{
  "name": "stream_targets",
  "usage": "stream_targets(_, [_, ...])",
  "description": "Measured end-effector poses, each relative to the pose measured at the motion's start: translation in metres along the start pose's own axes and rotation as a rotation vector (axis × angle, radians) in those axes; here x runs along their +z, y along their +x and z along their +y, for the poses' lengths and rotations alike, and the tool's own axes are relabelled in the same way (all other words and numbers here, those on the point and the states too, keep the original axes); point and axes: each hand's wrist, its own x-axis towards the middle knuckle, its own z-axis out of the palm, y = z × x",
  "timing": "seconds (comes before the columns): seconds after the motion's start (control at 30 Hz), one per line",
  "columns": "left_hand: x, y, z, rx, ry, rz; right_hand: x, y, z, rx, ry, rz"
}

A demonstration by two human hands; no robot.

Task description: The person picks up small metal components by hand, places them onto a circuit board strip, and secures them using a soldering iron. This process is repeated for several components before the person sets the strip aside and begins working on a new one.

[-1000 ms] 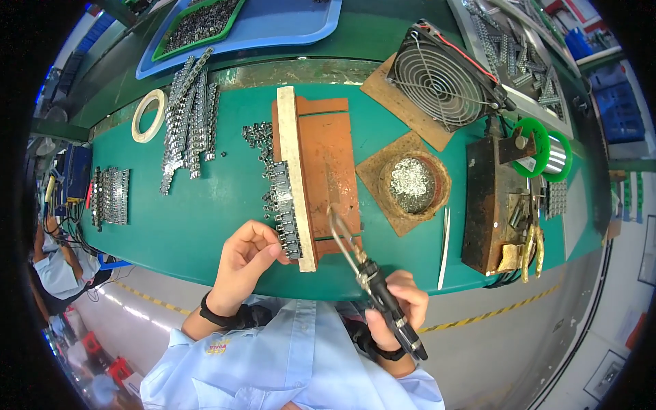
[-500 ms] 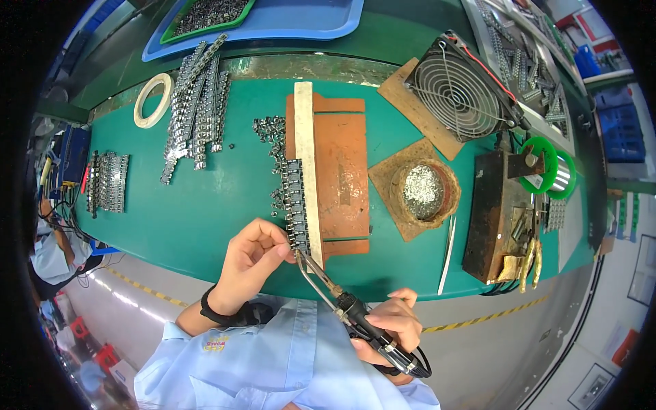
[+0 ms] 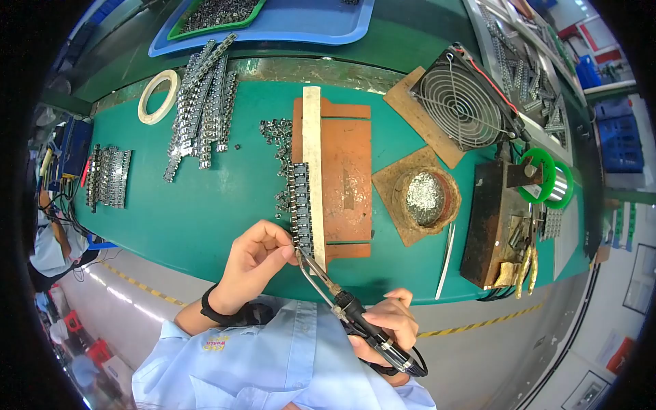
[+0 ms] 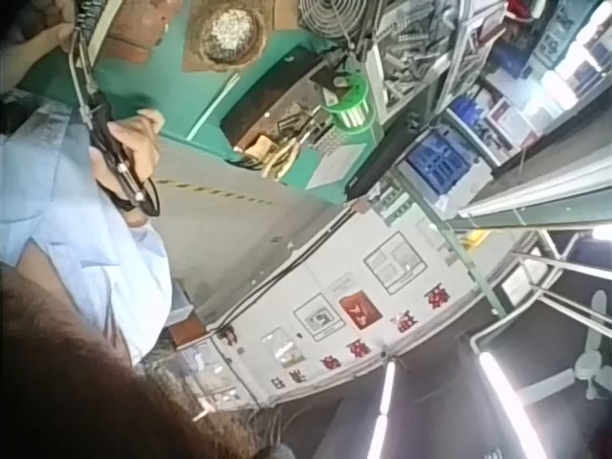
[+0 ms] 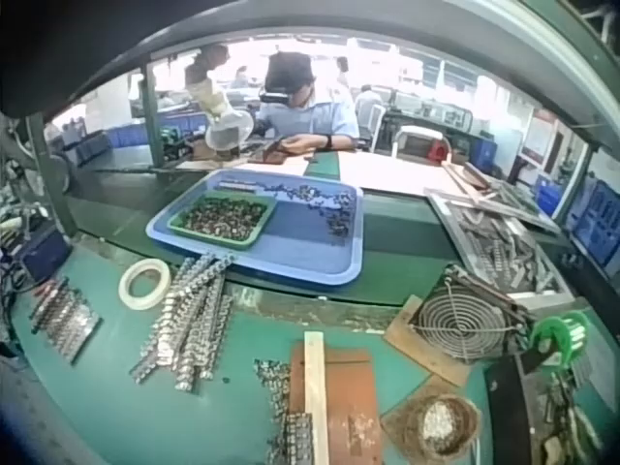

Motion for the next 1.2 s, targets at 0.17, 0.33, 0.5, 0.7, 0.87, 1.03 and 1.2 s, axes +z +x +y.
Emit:
stream_targets(0.17, [-0.0034, -0.0002, -0.0028, 0.019, 0.018, -0.02, 0.0007, 0.0005, -0.0009, 0.0, -0.004, 0.004])
stream_targets(0.33, [-0.0041, -0.0006, -0.0035, 0.025, 0.022, -0.02, 0.0014, -0.0031, 0.0, -0.003, -0.017, 0.014])
stream_targets(0.5, [-0.0041, -0.0007, -0.0042, 0.019, 0.034, -0.019, 0.0006, -0.0081, 0.0013, -0.002, -0.021, 0.046])
stream_targets(0.7, [-0.004, -0.0012, -0.0025, 0.025, 0.037, -0.016, 0.0008, -0.0073, 0.0016, -0.008, -0.029, 0.013])
stream_targets(0.87, [-0.0018, -0.0002, -0.0034, 0.026, 0.023, -0.015, -0.0003, -0.0045, 0.0008, -0.005, -0.009, 0.013])
stream_targets(1.03, [-0.001, -0.0023, -0.0026, 0.034, 0.02, -0.009, 0.0006, -0.0019, -0.002, -0.022, 0.01, 0.028])
stream_targets(1.2, [-0.0027, -0.0014, -0.0048, 0.017, 0.037, -0.006, -0.0037, -0.007, 0.0028, -0.016, 0.015, 0.015])
